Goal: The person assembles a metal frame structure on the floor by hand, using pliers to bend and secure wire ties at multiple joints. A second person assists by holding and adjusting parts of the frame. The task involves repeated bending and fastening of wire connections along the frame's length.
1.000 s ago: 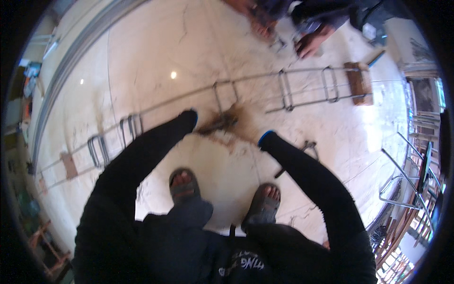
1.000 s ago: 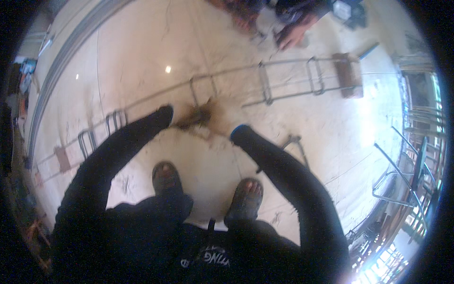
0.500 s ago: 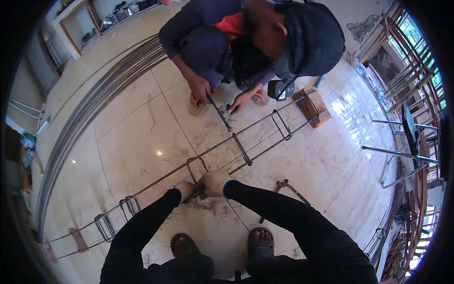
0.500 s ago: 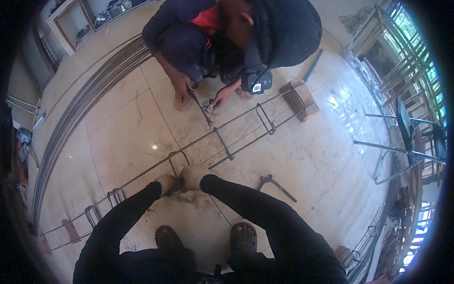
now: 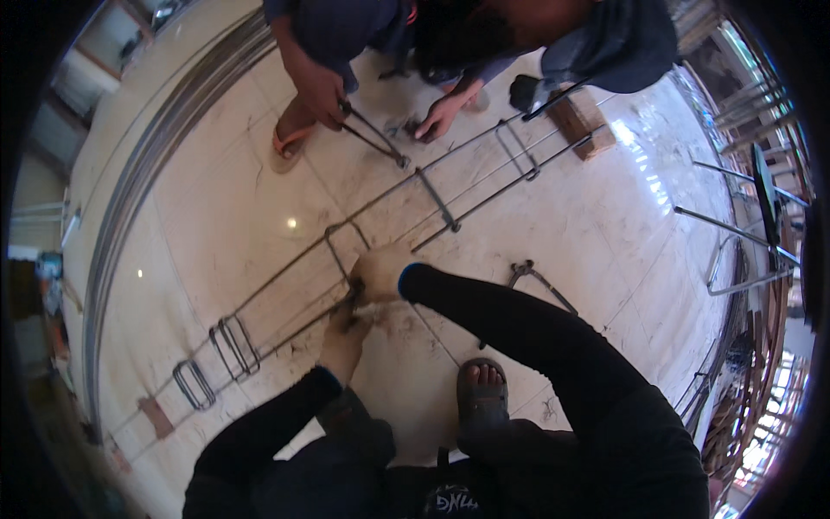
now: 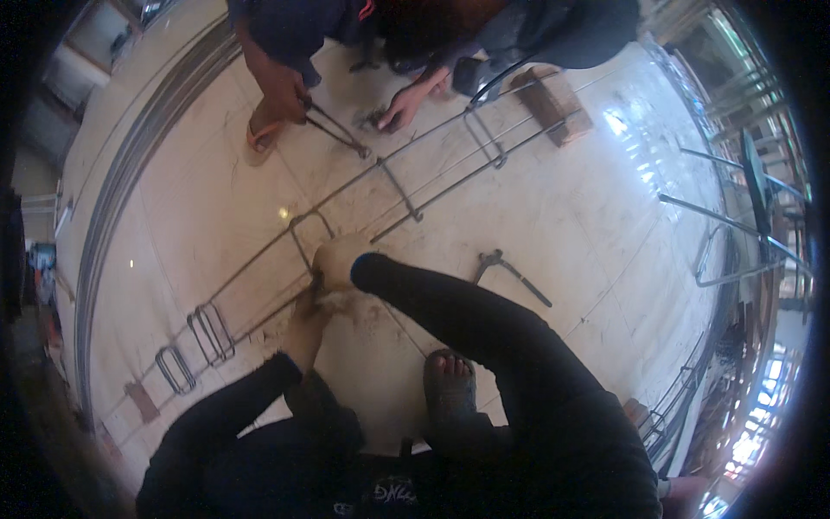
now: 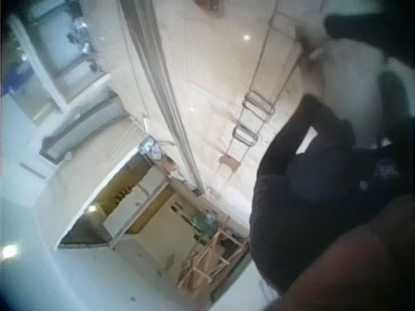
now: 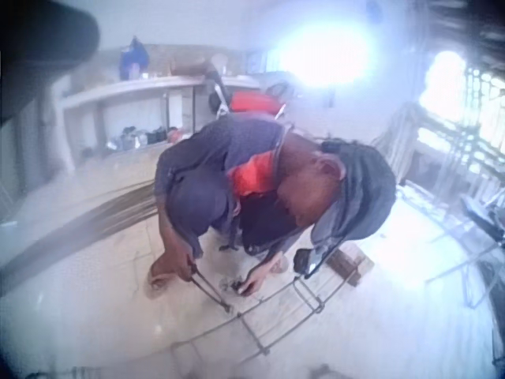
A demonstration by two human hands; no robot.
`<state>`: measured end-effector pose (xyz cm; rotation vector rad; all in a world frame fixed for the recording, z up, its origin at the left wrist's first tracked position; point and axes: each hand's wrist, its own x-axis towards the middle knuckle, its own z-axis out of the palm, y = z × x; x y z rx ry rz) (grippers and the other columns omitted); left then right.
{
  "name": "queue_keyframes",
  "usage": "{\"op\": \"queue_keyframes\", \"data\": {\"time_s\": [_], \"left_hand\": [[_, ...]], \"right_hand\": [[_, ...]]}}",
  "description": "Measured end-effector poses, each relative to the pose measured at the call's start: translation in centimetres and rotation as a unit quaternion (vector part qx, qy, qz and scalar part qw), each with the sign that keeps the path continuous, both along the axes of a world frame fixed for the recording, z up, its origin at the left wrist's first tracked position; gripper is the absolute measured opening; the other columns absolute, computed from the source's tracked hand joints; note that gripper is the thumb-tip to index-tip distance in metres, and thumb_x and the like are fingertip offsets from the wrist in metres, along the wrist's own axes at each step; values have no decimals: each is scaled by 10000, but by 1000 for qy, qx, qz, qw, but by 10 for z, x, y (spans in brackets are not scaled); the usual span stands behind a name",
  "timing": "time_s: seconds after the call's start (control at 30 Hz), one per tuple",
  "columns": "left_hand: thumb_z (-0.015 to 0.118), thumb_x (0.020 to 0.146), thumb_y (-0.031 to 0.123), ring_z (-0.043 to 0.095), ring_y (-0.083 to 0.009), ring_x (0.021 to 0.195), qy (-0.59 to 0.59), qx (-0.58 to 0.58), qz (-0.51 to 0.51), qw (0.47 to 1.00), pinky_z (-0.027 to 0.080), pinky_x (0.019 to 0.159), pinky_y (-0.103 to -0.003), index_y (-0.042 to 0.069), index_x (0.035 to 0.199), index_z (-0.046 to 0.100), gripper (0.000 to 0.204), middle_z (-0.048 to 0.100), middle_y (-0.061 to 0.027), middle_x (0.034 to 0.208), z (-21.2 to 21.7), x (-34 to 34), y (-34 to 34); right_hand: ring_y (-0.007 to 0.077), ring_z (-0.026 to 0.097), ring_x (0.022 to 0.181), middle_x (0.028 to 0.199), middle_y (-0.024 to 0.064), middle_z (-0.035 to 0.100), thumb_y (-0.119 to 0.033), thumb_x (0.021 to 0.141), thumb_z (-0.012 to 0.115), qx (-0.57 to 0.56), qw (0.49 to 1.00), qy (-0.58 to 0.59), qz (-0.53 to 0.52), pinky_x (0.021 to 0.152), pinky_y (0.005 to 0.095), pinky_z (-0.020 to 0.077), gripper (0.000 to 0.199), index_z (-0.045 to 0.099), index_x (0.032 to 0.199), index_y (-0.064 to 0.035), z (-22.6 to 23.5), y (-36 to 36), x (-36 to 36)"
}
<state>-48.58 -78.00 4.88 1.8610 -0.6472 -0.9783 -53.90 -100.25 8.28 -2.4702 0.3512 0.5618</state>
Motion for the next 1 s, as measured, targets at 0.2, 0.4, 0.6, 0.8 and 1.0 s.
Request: {"op": "queue_keyframes", "data": {"time_s": [0.2,0.4,0.6,0.8,1.0], "left_hand": [[680,1107,296,720,-273,1148,-56,121,-142,981,544,1019,-403,-42,1465,674,493,778,-214,1258,-6,28,1],[770,1055,343,701,-227,970,-7,150,-19,989,560,914,-398,-17,1439,693,531,777,-166,1068,-9,10,-6],[777,1062,411,690,-241,974,10,153,-162,975,563,912,-407,-21,1428,695,572,777,-143,1096,-8,37,-9],[802,1041,494,684,-221,1000,59,91,-187,976,577,927,-390,4,1482,681,671,758,-114,1114,-19,48,0],[822,1015,520,723,-261,1115,61,131,-191,971,579,985,-402,26,1445,728,662,776,-176,1262,6,46,-9]], "right_hand": [[377,786,1060,1115,161,828,-487,809,864,47,998,-49,11,923,497,612,467,875,1116,-134,-18,1,7],[373,782,1048,1102,154,829,-484,848,866,44,999,-4,3,934,475,606,483,866,1167,-122,0,-1,3],[381,778,1016,1082,179,821,-452,854,883,78,996,33,3,908,472,602,483,858,1183,-100,4,-5,8],[390,772,979,1023,181,809,-497,831,887,66,998,-5,20,877,482,597,507,862,1126,-86,-8,-4,11],[386,775,964,996,177,810,-519,811,890,68,997,-10,18,865,485,597,512,869,1091,-90,-14,-7,10]]}}
